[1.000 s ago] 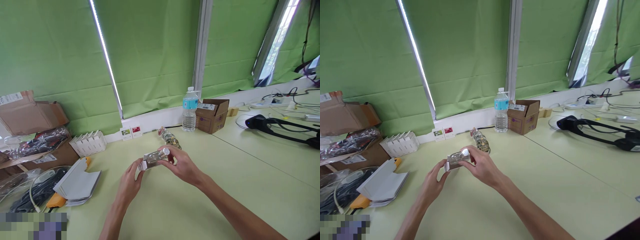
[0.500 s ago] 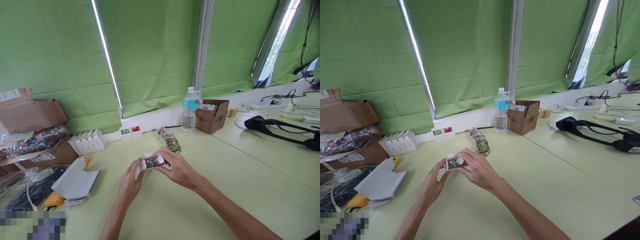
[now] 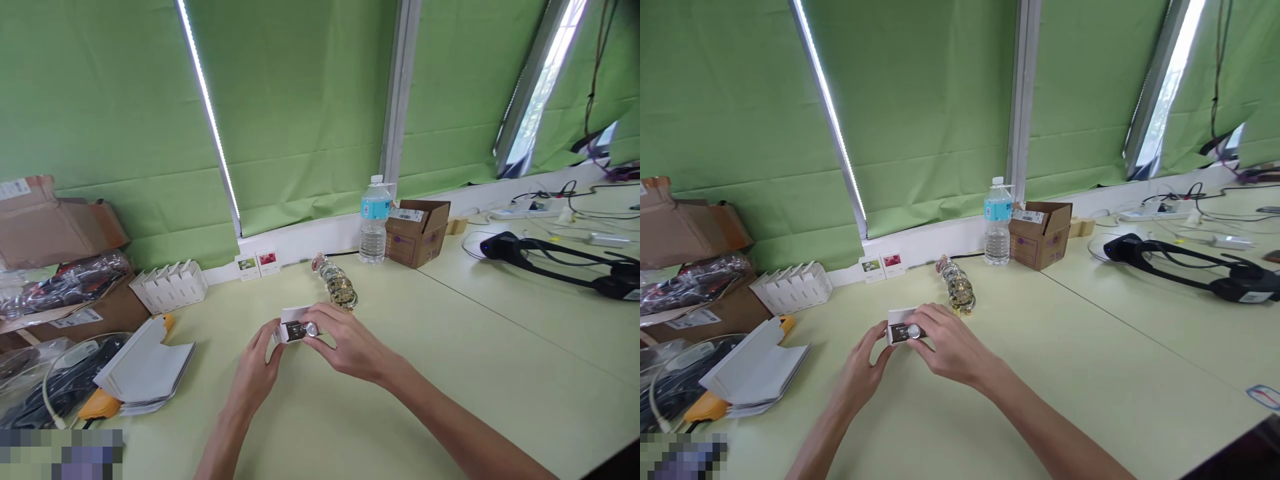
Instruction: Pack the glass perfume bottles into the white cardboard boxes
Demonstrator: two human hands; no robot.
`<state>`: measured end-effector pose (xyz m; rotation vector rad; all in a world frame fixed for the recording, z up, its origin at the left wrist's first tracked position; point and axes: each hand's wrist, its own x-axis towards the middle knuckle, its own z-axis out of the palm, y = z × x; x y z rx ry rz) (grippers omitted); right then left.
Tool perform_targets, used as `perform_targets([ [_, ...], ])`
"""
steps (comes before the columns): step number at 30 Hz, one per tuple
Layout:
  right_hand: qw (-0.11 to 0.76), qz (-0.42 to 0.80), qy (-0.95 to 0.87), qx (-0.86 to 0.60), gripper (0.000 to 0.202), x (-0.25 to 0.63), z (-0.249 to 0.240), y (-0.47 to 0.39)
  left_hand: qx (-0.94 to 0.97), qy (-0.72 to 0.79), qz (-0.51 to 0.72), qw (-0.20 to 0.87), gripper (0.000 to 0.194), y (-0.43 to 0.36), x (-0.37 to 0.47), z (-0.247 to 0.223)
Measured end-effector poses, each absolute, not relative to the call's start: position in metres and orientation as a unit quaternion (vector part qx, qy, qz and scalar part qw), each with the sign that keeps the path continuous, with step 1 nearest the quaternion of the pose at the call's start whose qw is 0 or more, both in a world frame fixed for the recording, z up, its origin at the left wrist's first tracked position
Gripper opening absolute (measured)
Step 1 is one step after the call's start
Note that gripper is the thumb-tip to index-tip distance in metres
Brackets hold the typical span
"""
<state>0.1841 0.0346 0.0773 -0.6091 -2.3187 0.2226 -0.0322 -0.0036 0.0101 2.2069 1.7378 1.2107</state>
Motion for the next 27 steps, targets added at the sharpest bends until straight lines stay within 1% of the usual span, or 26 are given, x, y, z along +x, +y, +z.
perform_targets([
  [2, 0.362, 0.100, -0.893, -0.247, 0.031, 0.184, 0.078, 0.033, 0.718, 0.571, 0.396, 0.039, 0.037, -0.003, -0.033, 0.008],
  [7, 0.372, 0.098, -0.896, -0.223, 0.019, 0.180, 0.074, 0.034, 0.706, 0.581, 0.402, 0.047, 0.039, -0.001, -0.036, 0.003],
  [15, 0.353, 0.022, -0.911, -0.213, 0.023, 0.172, 0.065, 0.034, 0.702, 0.571, 0.414, 0.095, 0.038, -0.001, -0.036, 0.003],
  [20, 0.350, 0.018, -0.912, -0.215, 0.029, 0.171, 0.066, 0.032, 0.705, 0.570, 0.410, 0.095, 0.038, -0.002, -0.035, 0.004],
  [24, 0.337, 0.021, -0.915, -0.220, 0.021, 0.169, 0.064, 0.030, 0.712, 0.562, 0.411, 0.090, 0.038, -0.002, -0.034, 0.004],
  [27, 0.323, 0.002, -0.921, -0.218, 0.023, 0.167, 0.061, 0.030, 0.711, 0.560, 0.415, 0.090, 0.038, -0.002, -0.034, 0.002],
])
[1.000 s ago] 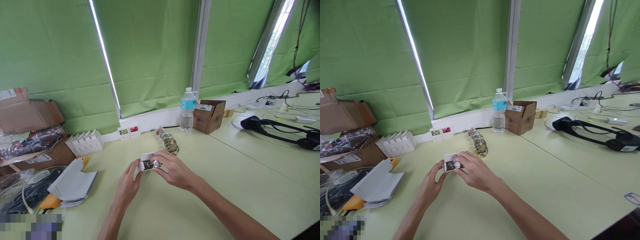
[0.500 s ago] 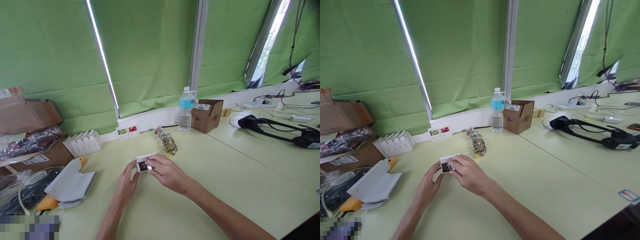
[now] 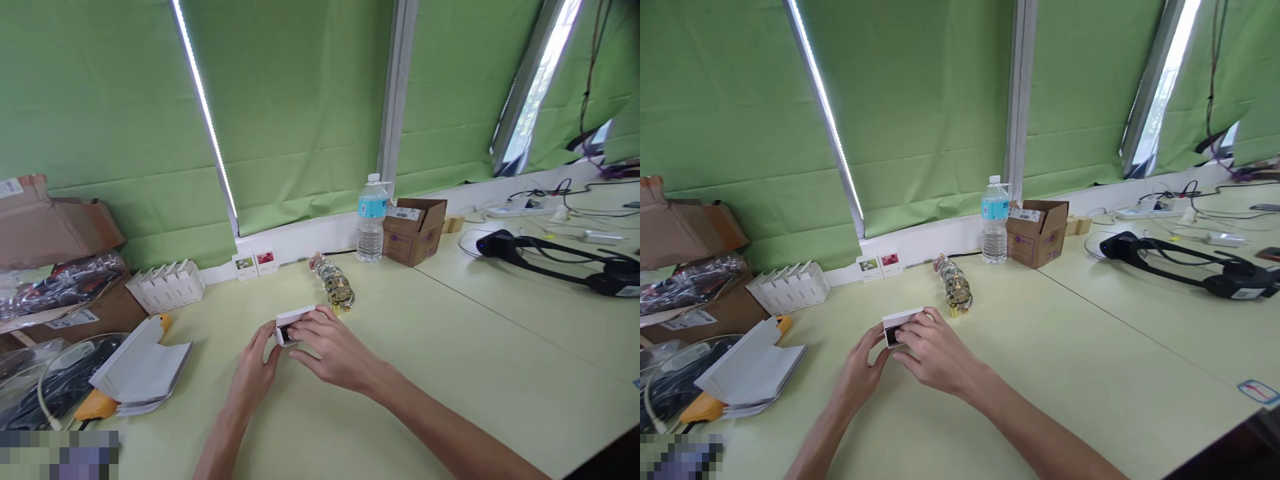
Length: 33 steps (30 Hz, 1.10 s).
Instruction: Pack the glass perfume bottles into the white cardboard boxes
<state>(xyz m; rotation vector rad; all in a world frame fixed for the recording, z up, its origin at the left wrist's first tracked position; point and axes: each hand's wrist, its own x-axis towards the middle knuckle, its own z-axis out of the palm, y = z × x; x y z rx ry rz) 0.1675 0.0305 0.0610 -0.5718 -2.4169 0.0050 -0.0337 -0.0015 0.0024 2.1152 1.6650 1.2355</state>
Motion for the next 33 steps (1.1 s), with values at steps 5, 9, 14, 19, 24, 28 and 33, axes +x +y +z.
perform_targets([
  [5, 0.316, -0.015, -0.925, -0.209, 0.026, 0.167, 0.057, 0.032, 0.707, 0.556, 0.426, 0.093, 0.039, 0.000, -0.034, 0.000],
  [9, 0.363, 0.009, -0.910, -0.201, 0.027, 0.168, 0.058, 0.033, 0.694, 0.572, 0.426, 0.099, 0.038, -0.001, -0.033, 0.002],
  [14, 0.401, 0.023, -0.894, -0.201, 0.032, 0.169, 0.059, 0.033, 0.687, 0.553, 0.464, 0.079, 0.042, 0.003, -0.038, -0.007],
  [19, 0.384, 0.046, -0.892, -0.233, 0.040, 0.169, 0.058, 0.031, 0.714, 0.541, 0.443, 0.010, 0.035, 0.005, -0.040, -0.009],
  [24, 0.402, 0.064, -0.883, -0.234, 0.031, 0.168, 0.059, 0.031, 0.716, 0.554, 0.421, 0.042, 0.030, -0.002, -0.035, 0.009],
  [28, 0.450, 0.058, -0.851, -0.266, 0.020, 0.167, 0.056, 0.037, 0.699, 0.544, 0.457, 0.077, 0.025, -0.005, -0.031, 0.018],
  [33, 0.480, 0.152, -0.795, -0.339, 0.018, 0.164, 0.046, 0.043, 0.660, 0.549, 0.505, 0.095, 0.022, -0.007, -0.023, 0.020],
])
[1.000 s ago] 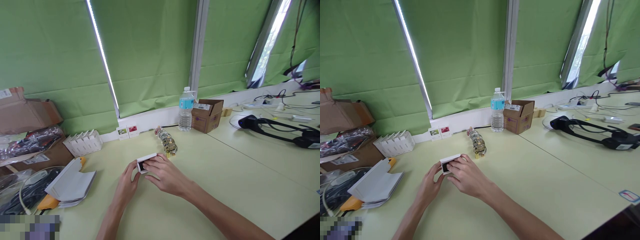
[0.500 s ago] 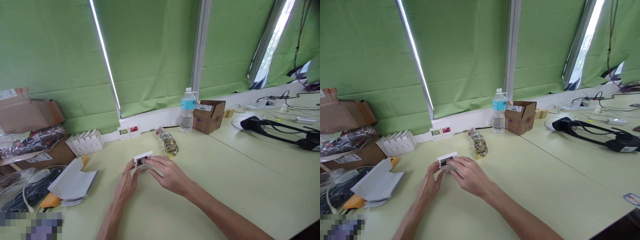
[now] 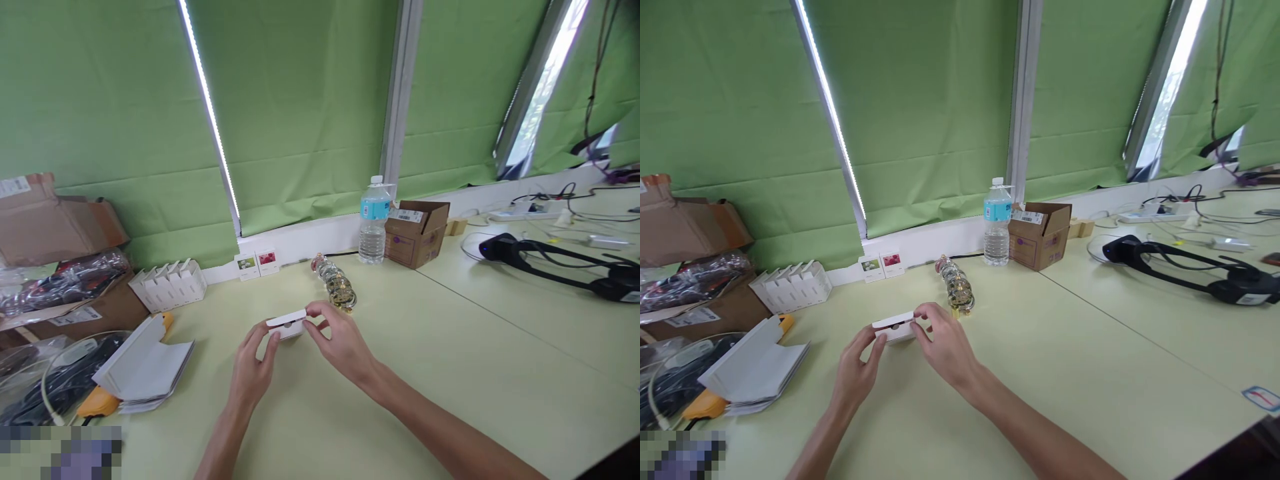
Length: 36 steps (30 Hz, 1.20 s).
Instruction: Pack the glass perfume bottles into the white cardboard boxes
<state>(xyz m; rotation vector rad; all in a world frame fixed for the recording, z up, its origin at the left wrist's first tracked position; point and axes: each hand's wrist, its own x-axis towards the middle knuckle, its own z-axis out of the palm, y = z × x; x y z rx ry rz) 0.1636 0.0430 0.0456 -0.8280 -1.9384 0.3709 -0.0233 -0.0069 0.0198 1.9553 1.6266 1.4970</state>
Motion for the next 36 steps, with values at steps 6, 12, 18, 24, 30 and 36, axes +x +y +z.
perform_targets([
  [6, 0.430, 0.260, -0.795, -0.340, 0.042, 0.159, 0.037, 0.042, 0.545, 0.567, 0.590, 0.185, 0.029, -0.006, -0.015, 0.016],
  [12, 0.453, 0.330, -0.770, -0.305, 0.032, 0.155, 0.035, 0.040, 0.556, 0.549, 0.589, 0.204, 0.023, -0.006, -0.011, 0.020],
  [18, 0.462, 0.452, -0.695, -0.314, 0.038, 0.155, 0.036, 0.041, 0.547, 0.561, 0.589, 0.198, 0.024, -0.010, -0.004, 0.024],
  [24, 0.458, 0.440, -0.693, -0.341, 0.038, 0.158, 0.047, 0.036, 0.504, 0.568, 0.602, 0.250, 0.027, -0.014, 0.002, 0.038],
  [30, 0.463, 0.392, -0.714, -0.350, 0.042, 0.158, 0.052, 0.029, 0.470, 0.540, 0.634, 0.292, 0.030, -0.016, 0.001, 0.046],
  [36, 0.464, 0.348, -0.739, -0.343, 0.047, 0.159, 0.052, 0.030, 0.480, 0.577, 0.614, 0.244, 0.028, -0.016, 0.000, 0.046],
])
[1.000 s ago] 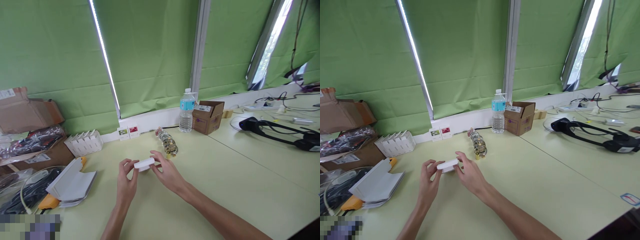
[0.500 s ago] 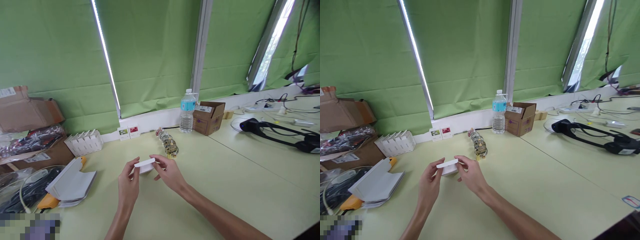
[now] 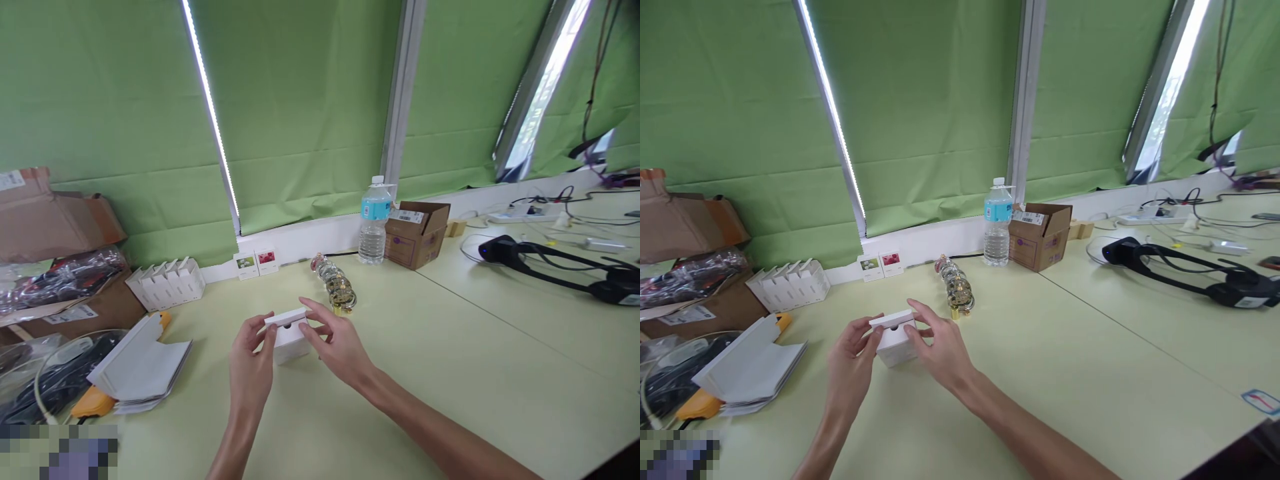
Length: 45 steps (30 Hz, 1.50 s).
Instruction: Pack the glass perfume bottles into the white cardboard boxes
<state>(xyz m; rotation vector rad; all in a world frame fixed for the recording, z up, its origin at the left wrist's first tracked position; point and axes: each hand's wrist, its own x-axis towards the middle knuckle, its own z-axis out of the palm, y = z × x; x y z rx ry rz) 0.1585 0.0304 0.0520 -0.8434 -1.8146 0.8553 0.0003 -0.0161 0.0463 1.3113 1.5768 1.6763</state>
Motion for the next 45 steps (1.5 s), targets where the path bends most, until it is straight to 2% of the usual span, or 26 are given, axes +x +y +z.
perform_targets([
  [4, 0.452, 0.291, -0.776, -0.331, 0.044, 0.159, 0.052, 0.031, 0.525, 0.615, 0.566, 0.161, 0.028, -0.016, -0.002, 0.041],
  [8, 0.453, 0.239, -0.789, -0.340, 0.036, 0.160, 0.053, 0.032, 0.582, 0.602, 0.527, 0.146, 0.033, -0.017, -0.009, 0.035],
  [14, 0.461, 0.207, -0.795, -0.334, 0.032, 0.160, 0.054, 0.034, 0.586, 0.587, 0.541, 0.138, 0.036, -0.017, -0.010, 0.033],
  [28, 0.436, 0.185, -0.809, -0.348, 0.033, 0.160, 0.052, 0.035, 0.555, 0.575, 0.568, 0.198, 0.031, -0.013, -0.013, 0.037],
  [37, 0.423, 0.141, -0.831, -0.332, 0.033, 0.163, 0.048, 0.038, 0.529, 0.532, 0.606, 0.263, 0.019, -0.009, -0.009, 0.042],
  [41, 0.390, 0.115, -0.849, -0.338, 0.035, 0.164, 0.044, 0.040, 0.532, 0.541, 0.601, 0.251, 0.022, -0.009, -0.009, 0.039],
  [45, 0.403, 0.102, -0.845, -0.338, 0.034, 0.163, 0.044, 0.039, 0.550, 0.524, 0.589, 0.275, 0.029, -0.010, -0.014, 0.036],
])
